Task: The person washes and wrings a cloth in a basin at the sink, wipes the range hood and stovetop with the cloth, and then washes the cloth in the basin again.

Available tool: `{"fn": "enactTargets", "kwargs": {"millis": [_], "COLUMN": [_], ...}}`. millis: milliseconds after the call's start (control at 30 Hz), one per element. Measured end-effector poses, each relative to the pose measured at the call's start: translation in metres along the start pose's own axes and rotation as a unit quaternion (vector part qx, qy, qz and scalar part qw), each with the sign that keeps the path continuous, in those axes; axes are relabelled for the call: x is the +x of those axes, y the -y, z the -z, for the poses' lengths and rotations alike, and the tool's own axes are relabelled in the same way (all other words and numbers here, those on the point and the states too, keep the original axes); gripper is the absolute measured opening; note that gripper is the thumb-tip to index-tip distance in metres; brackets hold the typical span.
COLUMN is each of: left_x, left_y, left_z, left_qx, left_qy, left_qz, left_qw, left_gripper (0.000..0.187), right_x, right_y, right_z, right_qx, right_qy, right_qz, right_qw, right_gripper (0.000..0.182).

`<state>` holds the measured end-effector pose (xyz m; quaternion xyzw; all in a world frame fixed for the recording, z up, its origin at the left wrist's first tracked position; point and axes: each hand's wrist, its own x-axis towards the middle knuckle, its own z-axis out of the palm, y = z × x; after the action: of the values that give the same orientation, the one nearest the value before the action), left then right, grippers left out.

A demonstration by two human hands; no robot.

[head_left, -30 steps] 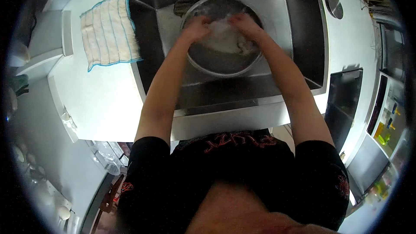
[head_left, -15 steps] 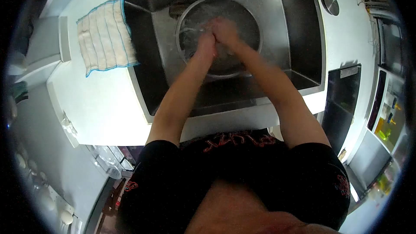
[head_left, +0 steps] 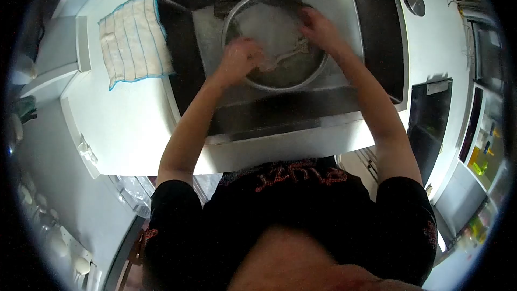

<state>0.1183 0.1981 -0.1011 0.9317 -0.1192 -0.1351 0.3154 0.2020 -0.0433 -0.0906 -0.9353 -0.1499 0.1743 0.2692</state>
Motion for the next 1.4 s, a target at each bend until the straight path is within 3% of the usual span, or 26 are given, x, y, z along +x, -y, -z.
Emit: {"fn": "enactTargets", "kwargs": {"millis": [67, 100, 133, 167, 200, 267, 300, 367, 433, 500, 567, 633, 700, 800, 867, 900, 1000, 1067, 1100, 1133, 1167, 1267, 1300, 1400], "left_x": [0.008, 0.016, 0.021, 0.028, 0.04, 0.053, 0.055, 0.056, 0.047, 0.04, 0.047, 0.055, 0.056, 0.045, 0.04, 0.037, 0.04, 0.042, 0.043, 0.044, 0.045, 0.048, 0.05, 0.03], "left_y": [0.004, -0.006, -0.011, -0.006, 0.0, 0.007, 0.014, 0.027, 0.036, 0.007, 0.032, 0.038, 0.032, -0.013, -0.026, -0.009, -0.014, 0.0, 0.009, 0.016, 0.022, 0.036, 0.037, -0.017], "left_z": [-0.012, -0.017, -0.02, -0.018, -0.019, -0.03, -0.042, -0.057, -0.066, -0.058, -0.081, -0.1, -0.098, -0.028, 0.008, -0.001, -0.008, -0.028, -0.041, -0.053, -0.06, -0.076, -0.077, -0.043], "left_qx": [0.049, 0.098, 0.145, -0.037, -0.221, -0.427, -0.457, -0.582, -0.753, -0.859, -0.713, -0.602, -0.583, -0.692, -0.748, -0.711, -0.562, -0.541, -0.574, -0.606, -0.676, -0.851, -0.895, -0.736], "left_qy": [-0.114, -0.195, -0.275, -0.214, -0.142, -0.075, -0.089, -0.084, -0.046, -0.047, 0.013, -0.08, -0.136, -0.167, -0.192, -0.159, -0.051, -0.105, -0.107, -0.109, -0.087, -0.016, 0.008, -0.125], "left_qz": [0.029, 0.021, 0.014, 0.132, 0.242, 0.348, 0.357, 0.32, 0.223, 0.151, 0.068, 0.111, 0.168, 0.276, 0.337, 0.279, 0.356, 0.317, 0.3, 0.283, 0.267, 0.209, 0.186, 0.29], "left_qw": [0.992, 0.976, 0.951, 0.967, 0.934, 0.831, 0.81, 0.743, 0.618, 0.488, 0.698, 0.787, 0.783, 0.646, 0.538, 0.625, 0.745, 0.772, 0.755, 0.736, 0.681, 0.482, 0.406, 0.599], "left_gripper": [0.034, 0.038, 0.042, 0.044, 0.046, 0.049, 0.049, 0.048, 0.046, 0.043, 0.042, 0.042, 0.042, 0.042, 0.042, 0.045, 0.047, 0.046, 0.045, 0.045, 0.043, 0.04, 0.039, 0.036], "right_x": [0.012, 0.011, 0.013, 0.015, 0.019, 0.025, 0.035, 0.032, -0.011, -0.02, -0.008, 0.028, 0.039, 0.032, 0.014, 0.006, 0.002, 0.011, 0.018, 0.025, 0.026, -0.011, -0.026, -0.005], "right_y": [-0.003, -0.002, 0.002, 0.008, 0.0, -0.015, -0.035, 0.004, 0.101, 0.122, 0.107, 0.069, 0.05, 0.042, 0.033, 0.027, 0.013, 0.009, 0.005, -0.003, 0.01, 0.089, 0.11, 0.093], "right_z": [-0.042, -0.052, -0.046, -0.033, -0.039, -0.05, -0.095, -0.101, -0.05, -0.05, -0.076, -0.104, -0.089, -0.039, -0.041, -0.044, -0.051, -0.043, -0.039, -0.059, -0.073, -0.065, -0.052, -0.083], "right_qx": [-0.143, -0.072, -0.036, 0.0, 0.05, 0.151, 0.182, 0.155, 0.079, 0.044, 0.007, -0.044, -0.034, 0.003, 0.069, 0.1, 0.06, 0.161, 0.238, 0.168, 0.12, 0.009, -0.026, -0.062], "right_qy": [-0.064, -0.02, 0.03, 0.08, 0.067, 0.031, -0.038, -0.085, -0.066, -0.077, -0.067, -0.015, 0.015, 0.04, -0.1, -0.171, 0.034, 0.079, 0.083, 0.044, 0.011, -0.089, -0.119, -0.068], "right_qz": [0.044, 0.066, 0.024, -0.017, -0.042, -0.087, -0.065, -0.013, 0.093, 0.186, 0.191, 0.128, -0.005, -0.185, -0.109, -0.073, -0.082, -0.154, -0.204, -0.123, -0.067, 0.117, 0.221, 0.11], "right_qw": [0.987, 0.995, 0.999, 0.997, 0.996, 0.984, 0.98, 0.984, 0.99, 0.978, 0.979, 0.991, 0.999, 0.982, 0.987, 0.977, 0.994, 0.972, 0.946, 0.977, 0.99, 0.989, 0.968, 0.99], "right_gripper": [0.032, 0.036, 0.037, 0.039, 0.039, 0.04, 0.039, 0.038, 0.037, 0.034, 0.031, 0.029, 0.03, 0.038, 0.039, 0.04, 0.036, 0.034, 0.034, 0.033, 0.033, 0.033, 0.034, 0.04]}}
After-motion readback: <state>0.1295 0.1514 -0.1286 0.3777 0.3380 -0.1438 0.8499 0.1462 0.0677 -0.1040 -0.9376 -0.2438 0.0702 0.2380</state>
